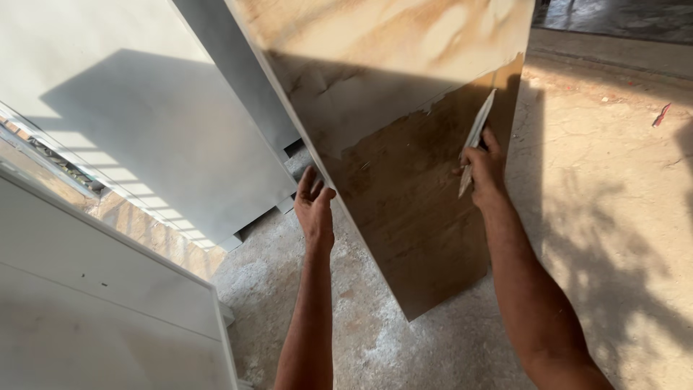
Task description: The person applies white filler putty to dents on metal cabinet panels using a small putty knife, smoothing it over damaged spots. They walk to a box of putty, scoop more filler onto the blade by hand, and return to spread it over additional dents on the cabinet surfaces.
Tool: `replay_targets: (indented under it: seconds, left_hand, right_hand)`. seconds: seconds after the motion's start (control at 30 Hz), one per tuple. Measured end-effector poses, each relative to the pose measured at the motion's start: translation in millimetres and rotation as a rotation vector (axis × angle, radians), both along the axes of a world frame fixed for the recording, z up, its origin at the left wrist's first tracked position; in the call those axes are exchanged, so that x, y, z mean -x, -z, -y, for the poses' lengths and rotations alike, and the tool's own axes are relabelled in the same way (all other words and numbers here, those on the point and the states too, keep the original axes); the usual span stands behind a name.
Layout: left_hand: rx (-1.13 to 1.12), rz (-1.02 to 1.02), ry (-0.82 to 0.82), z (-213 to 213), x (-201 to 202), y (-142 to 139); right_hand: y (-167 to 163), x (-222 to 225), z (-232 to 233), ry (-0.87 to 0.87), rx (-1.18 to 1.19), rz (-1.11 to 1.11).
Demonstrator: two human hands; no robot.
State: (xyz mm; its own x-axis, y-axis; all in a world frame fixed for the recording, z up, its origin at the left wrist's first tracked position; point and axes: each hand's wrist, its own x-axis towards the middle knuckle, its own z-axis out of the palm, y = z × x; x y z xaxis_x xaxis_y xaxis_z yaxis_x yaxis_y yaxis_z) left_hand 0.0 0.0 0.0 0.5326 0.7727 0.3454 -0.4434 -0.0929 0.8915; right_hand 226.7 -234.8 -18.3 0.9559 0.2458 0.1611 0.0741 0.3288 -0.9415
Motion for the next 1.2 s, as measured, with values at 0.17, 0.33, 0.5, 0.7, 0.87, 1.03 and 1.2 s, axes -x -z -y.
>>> replay_targets:
  seconds: [0.17,0.33,0.5,0.7,0.87,1.03,1.2]
  left_hand:
    - [-0.088,0.028,-0.269,28.5,-11.2,-2.3]
    - [-0.094,-0.005,-0.556,10.4,-40.8,4.8]
    - [-0.085,-0.105,-0.641,-12.7,-27.1,-11.9]
    - [-0.112,-0.180,-0.623,17.3,-11.0,-35.7]
    - [-0.170,-0.150,-0.497,23.2,3.0,-46.2]
    - [-0.273,-0.272,-0.398,26.9,19.8,-56.1]
    - [-0.344,-0.427,-0.222,20.6,33.5,-75.7]
  right_hand:
    - [-4.4,-57.1,46.4,0.072,0.112,0.084]
    - [-17.9,-123.0,38.7,0.149,0.152,0.138]
    - [-11.1,-125.1,28.4,0.196,0.140,0.126]
    - [-4.2,-93.6,13.0,0.124,0.063,0.134]
    - [13.5,-20.7,-27.2,0.138,0.076,0.305]
    - [14.7,58.6,-54.0,0.079,0.055,0.363]
    - [15.6,124.4,-95.0,0.070,0.132,0.377]
